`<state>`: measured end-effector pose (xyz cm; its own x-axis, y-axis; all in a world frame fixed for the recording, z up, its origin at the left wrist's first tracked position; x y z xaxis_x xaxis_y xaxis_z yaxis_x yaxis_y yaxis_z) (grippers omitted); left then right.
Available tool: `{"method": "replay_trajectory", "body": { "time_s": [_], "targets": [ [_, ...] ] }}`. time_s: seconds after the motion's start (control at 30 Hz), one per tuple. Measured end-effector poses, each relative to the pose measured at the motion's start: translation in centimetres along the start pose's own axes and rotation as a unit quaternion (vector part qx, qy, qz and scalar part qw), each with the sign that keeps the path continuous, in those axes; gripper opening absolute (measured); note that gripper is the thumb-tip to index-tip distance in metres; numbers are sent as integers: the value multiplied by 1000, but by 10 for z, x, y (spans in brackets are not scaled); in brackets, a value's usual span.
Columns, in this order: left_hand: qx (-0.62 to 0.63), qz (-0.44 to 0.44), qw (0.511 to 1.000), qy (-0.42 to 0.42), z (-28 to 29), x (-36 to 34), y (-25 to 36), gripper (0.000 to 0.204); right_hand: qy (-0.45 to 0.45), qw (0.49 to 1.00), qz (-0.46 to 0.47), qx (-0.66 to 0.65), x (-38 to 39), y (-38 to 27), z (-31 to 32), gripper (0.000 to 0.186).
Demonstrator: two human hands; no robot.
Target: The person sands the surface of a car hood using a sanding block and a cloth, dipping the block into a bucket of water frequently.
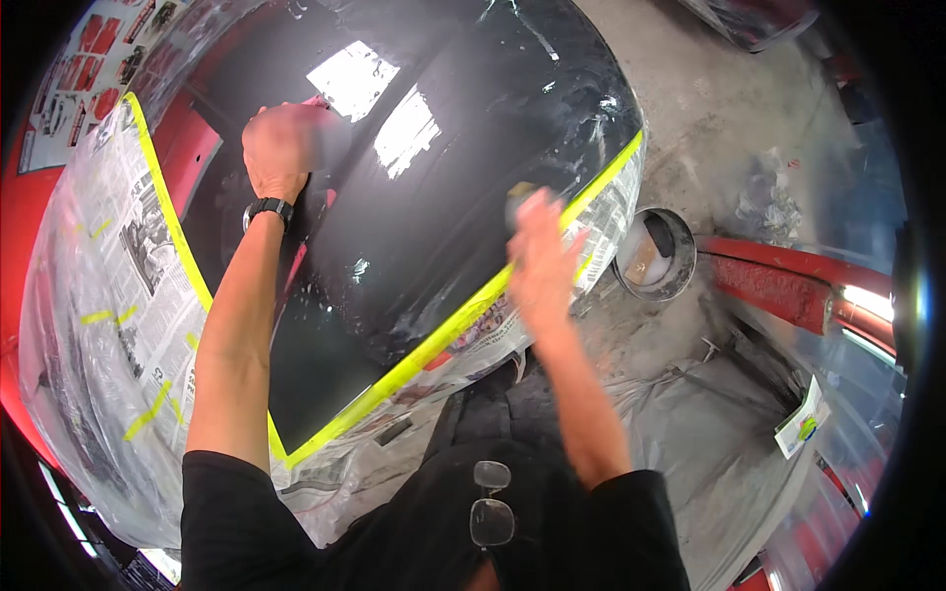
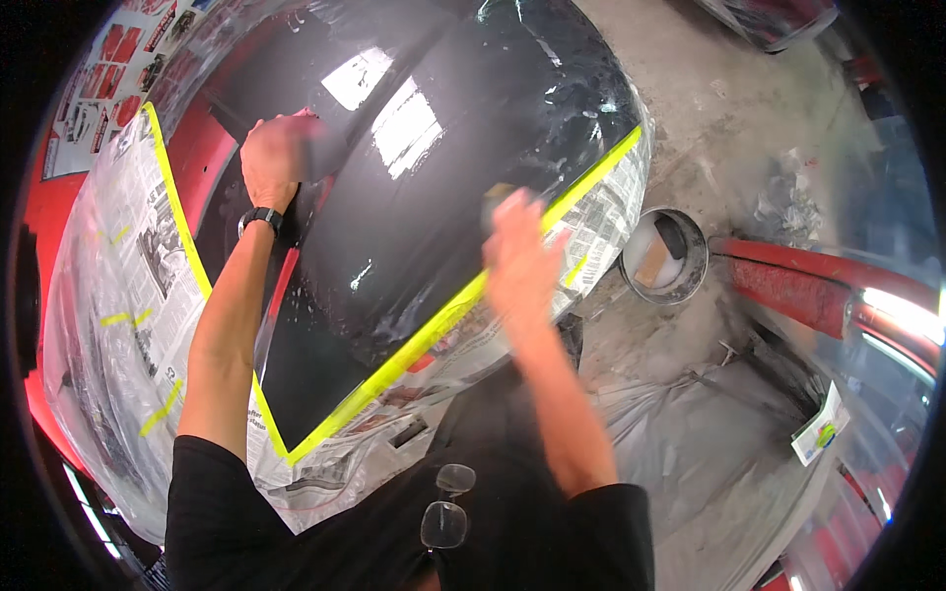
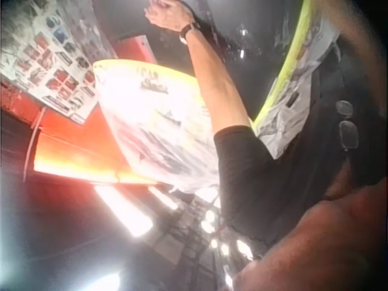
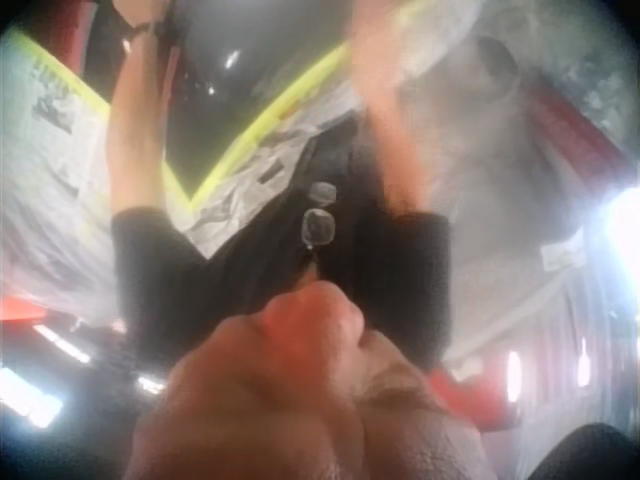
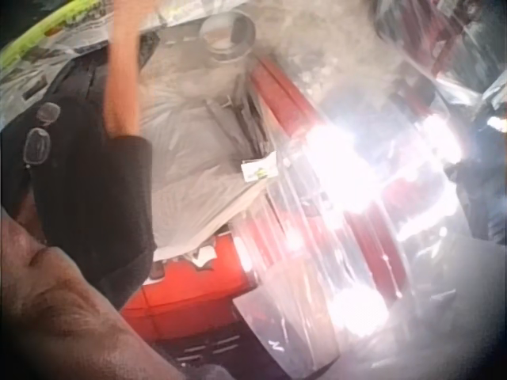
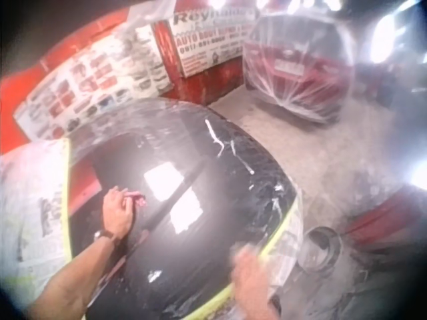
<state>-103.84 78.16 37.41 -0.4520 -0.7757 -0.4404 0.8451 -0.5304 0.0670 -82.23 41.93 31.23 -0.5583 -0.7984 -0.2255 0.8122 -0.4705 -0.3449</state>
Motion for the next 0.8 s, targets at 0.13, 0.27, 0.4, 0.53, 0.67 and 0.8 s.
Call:
{"method": "replay_trajectory", "body": {
  "time_s": [0.13, 0.27, 0.4, 0.53, 0.67, 0.8],
  "targets": [
    [-7, 6, 1000, 4, 1, 4, -8, 43, -95, 977, 189, 19, 93, -87, -1, 58],
    [-14, -5, 1000, 0, -2, 4, -9, 43, -67, 994, 64, 63, 3, 25, -2, 54],
    [-8, -12, 1000, 9, 0, 0, 8, 42, 11, 1000, -15, -24, -1, 30, 5, 67],
    [-27, -13, 1000, 9, 4, 5, -4, 41, -103, 984, 120, -79, 109, -79, 8, 63],
    [-15, -8, 1000, 3, -1, 4, -9, 43, -79, 991, 69, 82, 29, 5, -5, 62],
    [-24, -29, 999, 9, -1, -1, 1, 42, -12, 999, -15, 40, -2, 23, 4, 61]
  ]
}}
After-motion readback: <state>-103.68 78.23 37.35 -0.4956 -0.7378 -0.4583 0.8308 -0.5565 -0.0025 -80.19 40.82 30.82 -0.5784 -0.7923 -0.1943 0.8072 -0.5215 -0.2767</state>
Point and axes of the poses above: each hand's wrist, its own x-axis away from the middle knuckle, its own z-axis out of the back of the hand, y = z × x, the point moved 9 cm from there along -x, towards the middle knuckle, and after that the axes turned 3 degrees about -z, right-handed, at the moved point
